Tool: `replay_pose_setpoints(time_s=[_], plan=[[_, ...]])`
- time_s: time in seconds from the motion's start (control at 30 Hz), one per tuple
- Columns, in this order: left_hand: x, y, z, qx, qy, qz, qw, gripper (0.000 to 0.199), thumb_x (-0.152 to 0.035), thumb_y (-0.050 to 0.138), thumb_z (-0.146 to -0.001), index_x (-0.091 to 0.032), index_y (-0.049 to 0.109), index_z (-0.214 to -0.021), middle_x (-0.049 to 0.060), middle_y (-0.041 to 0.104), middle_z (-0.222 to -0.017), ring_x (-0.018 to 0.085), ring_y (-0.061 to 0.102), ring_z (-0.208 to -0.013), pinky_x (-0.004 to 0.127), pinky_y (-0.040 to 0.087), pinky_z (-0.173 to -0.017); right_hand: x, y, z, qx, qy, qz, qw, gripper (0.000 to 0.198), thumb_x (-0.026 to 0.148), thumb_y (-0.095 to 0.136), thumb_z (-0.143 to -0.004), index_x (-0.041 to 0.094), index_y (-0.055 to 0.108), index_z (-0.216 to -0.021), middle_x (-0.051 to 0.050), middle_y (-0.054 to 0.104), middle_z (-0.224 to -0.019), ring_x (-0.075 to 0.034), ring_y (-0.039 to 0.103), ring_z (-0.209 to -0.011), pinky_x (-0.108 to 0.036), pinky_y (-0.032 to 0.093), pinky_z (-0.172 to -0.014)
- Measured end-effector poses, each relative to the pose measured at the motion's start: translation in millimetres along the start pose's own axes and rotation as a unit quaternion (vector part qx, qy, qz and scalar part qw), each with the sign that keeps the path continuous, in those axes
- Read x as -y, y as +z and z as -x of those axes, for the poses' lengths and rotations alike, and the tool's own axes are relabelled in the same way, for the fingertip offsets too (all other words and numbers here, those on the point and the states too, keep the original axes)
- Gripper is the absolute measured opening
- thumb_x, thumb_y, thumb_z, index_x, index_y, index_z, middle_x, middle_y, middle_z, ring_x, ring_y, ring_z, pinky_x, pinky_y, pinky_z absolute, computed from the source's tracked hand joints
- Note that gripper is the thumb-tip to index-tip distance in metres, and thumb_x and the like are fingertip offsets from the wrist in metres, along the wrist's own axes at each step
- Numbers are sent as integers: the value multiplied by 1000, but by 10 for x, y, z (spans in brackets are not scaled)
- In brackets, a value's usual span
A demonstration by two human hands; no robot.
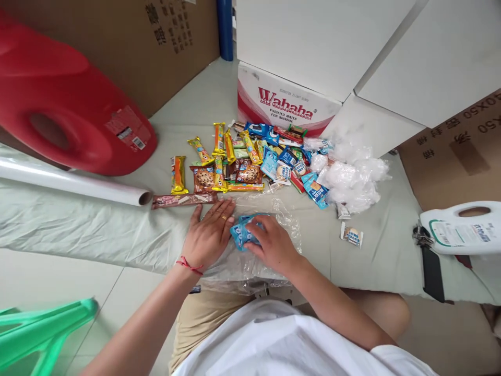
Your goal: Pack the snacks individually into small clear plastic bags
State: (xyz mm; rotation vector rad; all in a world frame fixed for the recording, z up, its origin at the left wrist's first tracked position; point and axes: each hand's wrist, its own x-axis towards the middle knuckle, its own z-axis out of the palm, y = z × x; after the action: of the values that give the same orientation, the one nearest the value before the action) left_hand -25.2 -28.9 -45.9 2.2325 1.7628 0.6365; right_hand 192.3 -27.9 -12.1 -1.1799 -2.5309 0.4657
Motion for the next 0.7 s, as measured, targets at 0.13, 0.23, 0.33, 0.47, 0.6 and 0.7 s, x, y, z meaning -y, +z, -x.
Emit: replay_pose_setpoints(time_s=[0.13, 0.23, 0.33, 0.47, 0.6, 0.7], plan=[[24, -6, 16, -21, -20, 32, 999, 53, -36, 30, -108, -23, 47, -157, 11, 47, -164, 29, 46, -151, 61, 25, -127, -60, 11, 83, -26, -20, -40, 999, 41, 35, 68, -99, 22, 61, -137, -16, 57, -138, -30, 55, -117, -51, 54, -102], [69, -53, 44, -48, -9, 70, 996, 52, -30, 36, -105, -24, 48, -155, 11, 41, -168, 27, 39, -155, 56, 31, -126, -81, -16, 154, -22, -49, -70, 996, 52, 33, 72, -96, 23, 55, -144, -17, 52, -147, -31, 54, -120, -54, 52, -105], [86, -127, 95, -88, 23, 97, 991, 47, -24, 47, -93, -19, 61, -138, 11, 36, -171, 29, 27, -161, 54, 31, -128, -85, -32, 217, -9, -58, -77, 995, 59, 21, 72, -93, 23, 51, -149, -18, 48, -151, -31, 54, -121, -54, 52, -105], [-7, -232, 178, -122, 34, 32, 991, 25, -26, 57, -86, -21, 74, -103, 9, 47, -162, 38, 19, -161, 65, 14, -130, -87, -41, 245, -1, -44, -50, 998, 61, 17, 69, -93, 21, 50, -151, -19, 47, -155, -33, 54, -123, -54, 52, -105], [-176, -362, 207, -98, 4, -70, 993, 25, -35, 59, -95, -22, 78, -106, 13, 64, -140, 38, 44, -144, 64, 20, -124, -91, -86, 204, 40, -47, -18, 998, 73, 19, 74, -90, 20, 45, -157, -18, 48, -157, -35, 52, -131, -56, 49, -111], [-239, -465, 159, -20, 14, -75, 997, 25, -37, 60, -95, -22, 80, -97, 12, 70, -113, 35, 56, -121, 60, 34, -111, -82, -122, 171, 64, -42, 6, 997, 74, 22, 77, -88, 18, 48, -156, -19, 53, -152, -35, 54, -128, -55, 50, -110]])
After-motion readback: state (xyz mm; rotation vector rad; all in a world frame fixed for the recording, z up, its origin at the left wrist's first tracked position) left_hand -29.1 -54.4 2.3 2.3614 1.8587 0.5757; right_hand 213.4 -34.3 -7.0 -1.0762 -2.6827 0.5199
